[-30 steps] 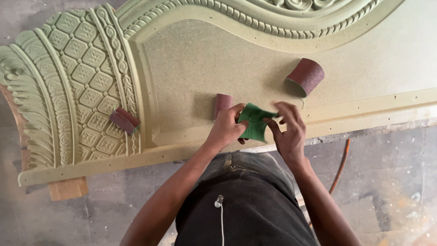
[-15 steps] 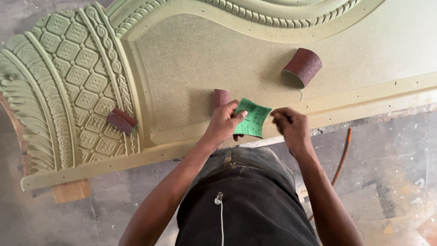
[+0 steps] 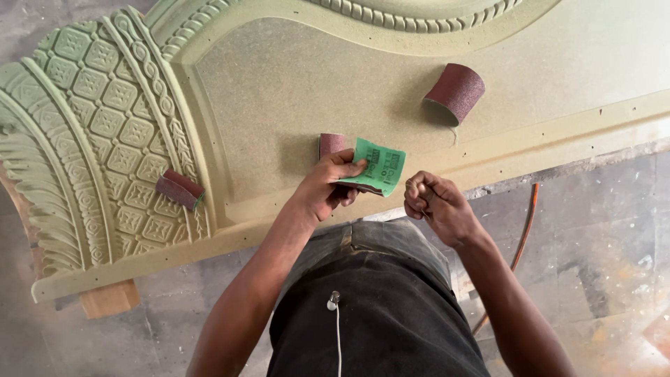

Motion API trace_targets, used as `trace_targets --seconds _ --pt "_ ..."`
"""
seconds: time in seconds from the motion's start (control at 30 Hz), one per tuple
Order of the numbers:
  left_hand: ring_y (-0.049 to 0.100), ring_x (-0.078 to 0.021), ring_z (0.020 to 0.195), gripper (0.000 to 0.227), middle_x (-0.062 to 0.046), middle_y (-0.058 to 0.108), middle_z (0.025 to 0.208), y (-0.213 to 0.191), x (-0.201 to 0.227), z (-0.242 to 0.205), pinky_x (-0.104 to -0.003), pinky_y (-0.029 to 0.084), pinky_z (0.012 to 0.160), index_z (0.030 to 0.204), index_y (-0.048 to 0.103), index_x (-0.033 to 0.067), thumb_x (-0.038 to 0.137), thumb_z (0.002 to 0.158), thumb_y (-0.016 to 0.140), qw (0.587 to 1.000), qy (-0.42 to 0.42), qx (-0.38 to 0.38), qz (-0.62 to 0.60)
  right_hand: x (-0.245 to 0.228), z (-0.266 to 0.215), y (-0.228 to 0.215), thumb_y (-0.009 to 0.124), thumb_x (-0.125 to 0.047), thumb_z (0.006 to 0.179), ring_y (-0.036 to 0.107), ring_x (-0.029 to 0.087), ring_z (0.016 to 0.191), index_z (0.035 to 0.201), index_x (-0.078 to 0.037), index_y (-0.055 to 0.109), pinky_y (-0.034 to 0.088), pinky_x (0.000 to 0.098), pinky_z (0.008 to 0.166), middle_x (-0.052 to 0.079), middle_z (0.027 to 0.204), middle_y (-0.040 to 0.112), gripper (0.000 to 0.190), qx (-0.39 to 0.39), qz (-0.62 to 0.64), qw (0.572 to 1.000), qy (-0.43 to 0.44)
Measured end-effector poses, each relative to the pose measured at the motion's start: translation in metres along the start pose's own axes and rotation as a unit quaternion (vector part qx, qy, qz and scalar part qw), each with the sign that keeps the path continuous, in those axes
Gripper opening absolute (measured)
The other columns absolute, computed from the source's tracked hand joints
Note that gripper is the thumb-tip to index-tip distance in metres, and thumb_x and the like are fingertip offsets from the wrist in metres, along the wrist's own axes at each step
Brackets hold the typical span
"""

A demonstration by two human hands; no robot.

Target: The person adjusts a spray gun, applies a coating to a carved wooden headboard, and then handles several pieces of sandpaper.

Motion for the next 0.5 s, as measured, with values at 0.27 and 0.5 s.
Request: trace_targets --seconds 0.27,0.5 --pt "0.065 -0.0169 0.066 0.027 -0.011 0.071 0.095 -0.055 0.044 0.017 -0.030 0.055 0.053 0.125 0.063 0.0001 0.015 0.104 0.060 0.970 0.159 0.178 -0.036 -0.014 -0.031 -0.004 0.038 -0.003 0.097 0.037 0.013 0.064 0.090 -0.012 0.056 0.037 0.0265 0.059 -0.004 0.074 0.039 0.022 -0.083 0.153 0.970 -0.171" --pt "0.070 -0.0192 0.068 0.021 -0.012 0.073 0.091 -0.078 0.049 0.020 -0.035 0.062 0.057 0.119 0.060 0.0046 0.017 0.104 0.055 0.951 0.203 0.214 0.092 0.026 -0.149 -0.184 0.045 -0.008 0.115 0.046 0.014 0.071 0.089 -0.006 0.061 0.043 0.0321 0.066 -0.001 0.081 0.048 0.030 0.153 0.118 0.980 -0.054"
Point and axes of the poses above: each hand's wrist, its own z-axis towards the middle knuckle, its own y-axis out of the palm, x = y × z, the point moved 7 cm from there along z, towards the middle knuckle
